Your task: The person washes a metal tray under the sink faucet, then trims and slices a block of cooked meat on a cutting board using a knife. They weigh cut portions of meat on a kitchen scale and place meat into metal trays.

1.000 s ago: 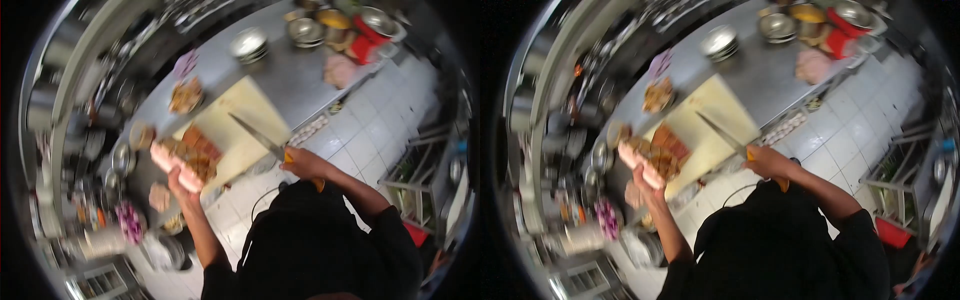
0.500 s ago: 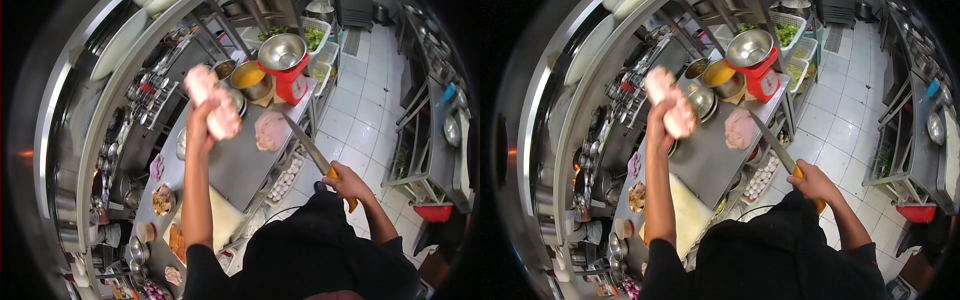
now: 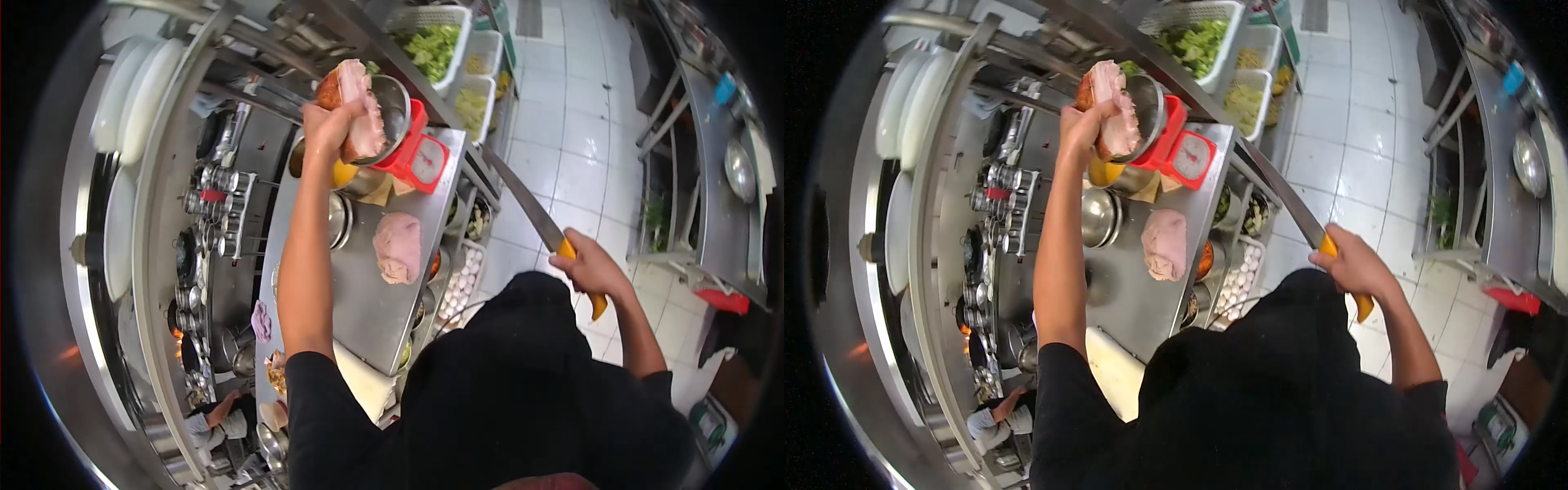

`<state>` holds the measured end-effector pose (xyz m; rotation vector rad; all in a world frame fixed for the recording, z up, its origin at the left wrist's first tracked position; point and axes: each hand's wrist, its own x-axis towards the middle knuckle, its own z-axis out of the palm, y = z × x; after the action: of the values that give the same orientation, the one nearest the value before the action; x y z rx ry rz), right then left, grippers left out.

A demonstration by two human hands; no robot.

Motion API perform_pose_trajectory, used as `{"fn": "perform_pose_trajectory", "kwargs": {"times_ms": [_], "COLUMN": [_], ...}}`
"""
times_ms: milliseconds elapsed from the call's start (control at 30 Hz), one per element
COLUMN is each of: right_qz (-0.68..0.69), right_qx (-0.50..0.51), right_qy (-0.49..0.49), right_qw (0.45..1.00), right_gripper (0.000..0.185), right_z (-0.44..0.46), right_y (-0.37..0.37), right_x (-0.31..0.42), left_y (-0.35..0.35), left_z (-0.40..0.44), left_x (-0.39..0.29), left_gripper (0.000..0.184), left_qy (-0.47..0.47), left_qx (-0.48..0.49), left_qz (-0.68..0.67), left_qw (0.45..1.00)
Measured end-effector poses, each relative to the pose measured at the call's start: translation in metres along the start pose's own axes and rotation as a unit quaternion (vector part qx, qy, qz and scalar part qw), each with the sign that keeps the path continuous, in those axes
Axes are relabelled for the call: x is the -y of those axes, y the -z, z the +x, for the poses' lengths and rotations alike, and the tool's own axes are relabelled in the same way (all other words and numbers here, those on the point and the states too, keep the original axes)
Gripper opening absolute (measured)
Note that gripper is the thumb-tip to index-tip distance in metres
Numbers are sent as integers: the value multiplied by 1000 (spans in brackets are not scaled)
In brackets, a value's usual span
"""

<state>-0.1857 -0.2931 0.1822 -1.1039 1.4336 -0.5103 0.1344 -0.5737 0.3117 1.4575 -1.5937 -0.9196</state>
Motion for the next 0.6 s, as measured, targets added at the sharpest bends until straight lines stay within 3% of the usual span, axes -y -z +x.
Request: {"fn": "perform_pose_trajectory", "kwargs": {"times_ms": [67,100,267,333,600], "right_qz": [-8,-16,-14,-5,-30], "right_qx": [3,1,3,16,52], "right_qy": [4,3,0,-13,-42], "right_qw": [1000,1000,1000,1000,997], "right_gripper": [29,29,24,25,30], "right_z": [3,5,18,24,39], "right_y": [6,9,17,19,22], "right_x": [6,8,9,6,6], "left_y": [-3,-8,-23,-28,-30], "left_z": [26,20,8,-1,-7], "left_x": [27,20,34,35,47], "left_gripper": [41,83,86,88,107], "left_qy": [-9,35,28,3,-36], "left_qx": [-77,-46,-41,-84,-63], "left_qz": [222,239,286,243,221], "left_qw": [972,969,957,966,972]}}
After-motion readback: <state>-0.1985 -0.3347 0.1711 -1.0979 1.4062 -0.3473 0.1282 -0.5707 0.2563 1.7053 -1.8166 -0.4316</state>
